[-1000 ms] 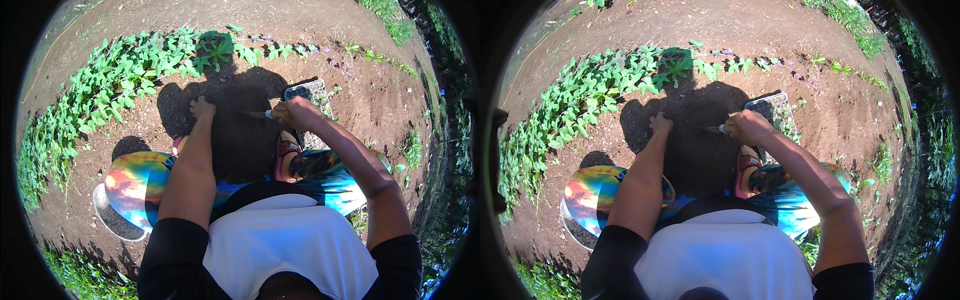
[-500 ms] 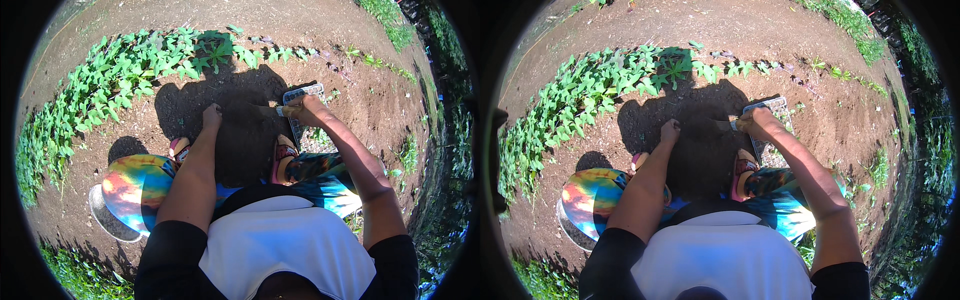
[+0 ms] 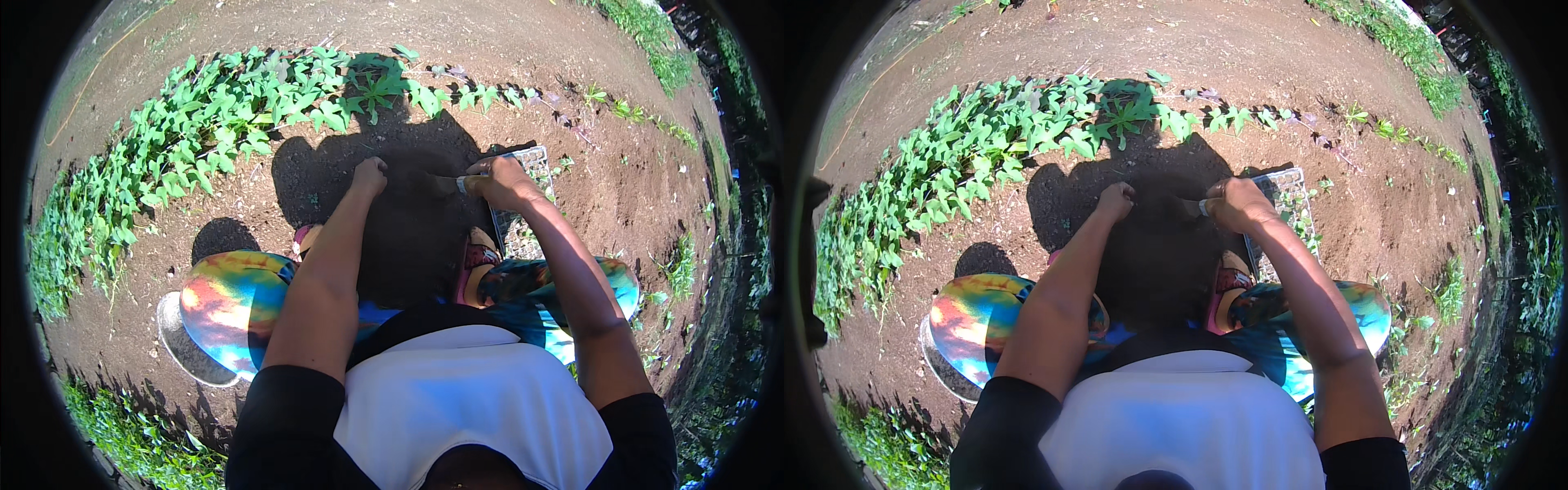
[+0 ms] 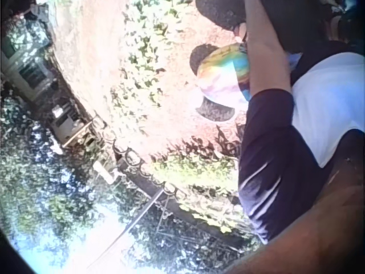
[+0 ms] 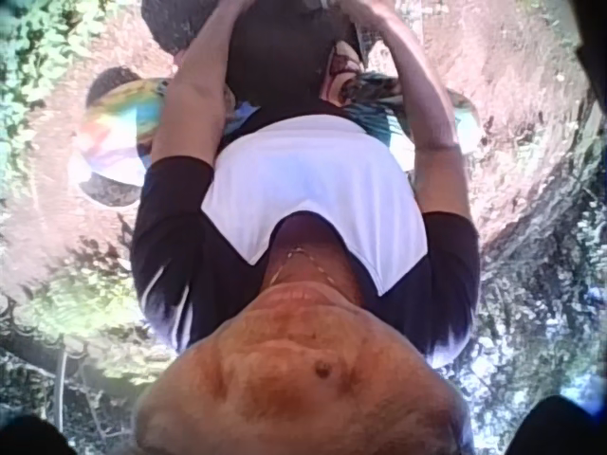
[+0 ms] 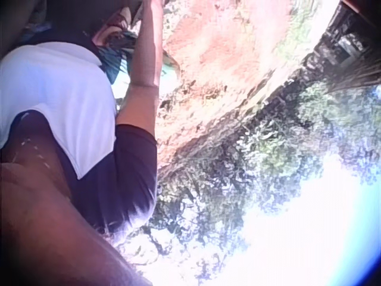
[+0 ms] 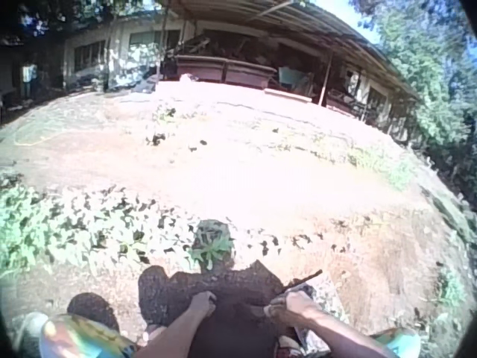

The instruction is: The person sits on a small stool in a garden and uses a hand hoe to loosen soil around existing plants. They then take seedlings from a plastic tray and place them into the prepared soil.

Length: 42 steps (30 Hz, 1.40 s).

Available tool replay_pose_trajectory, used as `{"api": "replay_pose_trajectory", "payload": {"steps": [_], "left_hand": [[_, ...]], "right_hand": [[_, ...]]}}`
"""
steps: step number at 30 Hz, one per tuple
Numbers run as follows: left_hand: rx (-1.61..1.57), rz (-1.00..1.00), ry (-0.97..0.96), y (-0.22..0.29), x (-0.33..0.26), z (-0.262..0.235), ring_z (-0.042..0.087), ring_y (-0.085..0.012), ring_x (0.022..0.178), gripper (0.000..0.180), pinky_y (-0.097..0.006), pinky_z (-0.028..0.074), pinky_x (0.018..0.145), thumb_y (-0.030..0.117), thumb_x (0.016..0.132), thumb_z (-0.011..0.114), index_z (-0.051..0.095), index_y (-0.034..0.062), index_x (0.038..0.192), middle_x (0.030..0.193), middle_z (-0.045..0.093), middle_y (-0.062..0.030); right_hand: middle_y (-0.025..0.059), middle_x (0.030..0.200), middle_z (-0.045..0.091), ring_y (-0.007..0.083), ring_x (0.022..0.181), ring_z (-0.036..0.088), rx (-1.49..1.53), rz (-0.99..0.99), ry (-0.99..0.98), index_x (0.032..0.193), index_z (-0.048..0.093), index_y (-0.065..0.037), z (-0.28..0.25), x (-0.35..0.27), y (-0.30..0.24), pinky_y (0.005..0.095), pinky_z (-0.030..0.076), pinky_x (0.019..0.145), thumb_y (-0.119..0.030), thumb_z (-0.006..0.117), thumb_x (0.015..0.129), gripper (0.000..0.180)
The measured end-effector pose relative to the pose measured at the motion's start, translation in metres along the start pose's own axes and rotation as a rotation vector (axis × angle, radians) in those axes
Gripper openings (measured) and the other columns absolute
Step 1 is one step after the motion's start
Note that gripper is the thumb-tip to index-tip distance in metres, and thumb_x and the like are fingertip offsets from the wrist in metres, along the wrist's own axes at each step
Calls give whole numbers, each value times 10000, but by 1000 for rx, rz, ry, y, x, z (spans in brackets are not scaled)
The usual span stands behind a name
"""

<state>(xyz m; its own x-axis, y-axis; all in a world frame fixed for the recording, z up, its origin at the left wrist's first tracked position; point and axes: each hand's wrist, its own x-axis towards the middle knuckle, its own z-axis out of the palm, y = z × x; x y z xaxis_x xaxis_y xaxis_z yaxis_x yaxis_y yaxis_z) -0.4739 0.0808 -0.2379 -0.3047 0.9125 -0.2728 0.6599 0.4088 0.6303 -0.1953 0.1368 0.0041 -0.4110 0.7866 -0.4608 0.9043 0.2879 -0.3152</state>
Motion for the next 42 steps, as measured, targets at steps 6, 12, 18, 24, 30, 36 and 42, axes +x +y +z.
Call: {"api": "replay_pose_trajectory", "payload": {"steps": [6,12,18,24,30,36,42], "left_hand": [[345,4,-292,60,21,-202,699,-284,1008,591,-416,628,743,144,862,688,539,161,1434,1313,644,-137],[169,-278,-94,24,-63,-412,556,-352,1263,650,-522,601,887,318,912,728,463,149,1481,1468,506,-189],[274,-359,357,-120,-211,-427,656,-298,1008,564,-407,547,875,308,894,736,544,75,1370,1265,614,-201],[182,-867,1291,-207,-317,-254,258,-520,1412,1129,-564,254,1178,248,708,895,154,-102,1486,1498,236,-351],[-693,-839,1317,-254,-269,-213,271,-413,1463,1072,-392,220,1221,58,806,729,-37,-57,1547,1545,222,-340],[-562,-520,1227,-183,-214,-176,370,-358,1432,1020,-358,265,1190,-38,827,596,-110,-15,1563,1521,337,-329],[-489,-379,518,-89,-171,-223,408,-408,1411,1019,-363,292,1172,4,807,608,-103,-112,1528,1465,386,-404]], "right_hand": [[198,1039,732,339,1011,699,-96,-422,-33,1128,747,-111,-85,-34,-129,409,549,900,-257,707,872,297],[190,893,734,292,826,730,-208,-770,17,1047,743,-72,-61,-7,-272,402,568,756,-227,754,823,273],[186,979,711,340,919,712,-332,-1011,97,1072,683,-53,44,24,-404,435,579,810,-140,672,854,235],[240,1116,618,383,1033,666,-425,-1147,216,1191,607,-35,104,60,-446,442,556,916,-112,693,835,374],[207,989,701,364,959,700,-401,-1219,246,1083,656,-44,88,61,-446,445,569,856,-93,732,757,339],[171,986,728,323,961,708,-145,-1036,-7,1140,680,-79,67,59,-401,398,553,874,-141,779,793,367],[111,909,706,214,799,687,-95,-951,110,1085,692,-57,-46,40,-339,360,558,746,-175,785,805,318]]}}
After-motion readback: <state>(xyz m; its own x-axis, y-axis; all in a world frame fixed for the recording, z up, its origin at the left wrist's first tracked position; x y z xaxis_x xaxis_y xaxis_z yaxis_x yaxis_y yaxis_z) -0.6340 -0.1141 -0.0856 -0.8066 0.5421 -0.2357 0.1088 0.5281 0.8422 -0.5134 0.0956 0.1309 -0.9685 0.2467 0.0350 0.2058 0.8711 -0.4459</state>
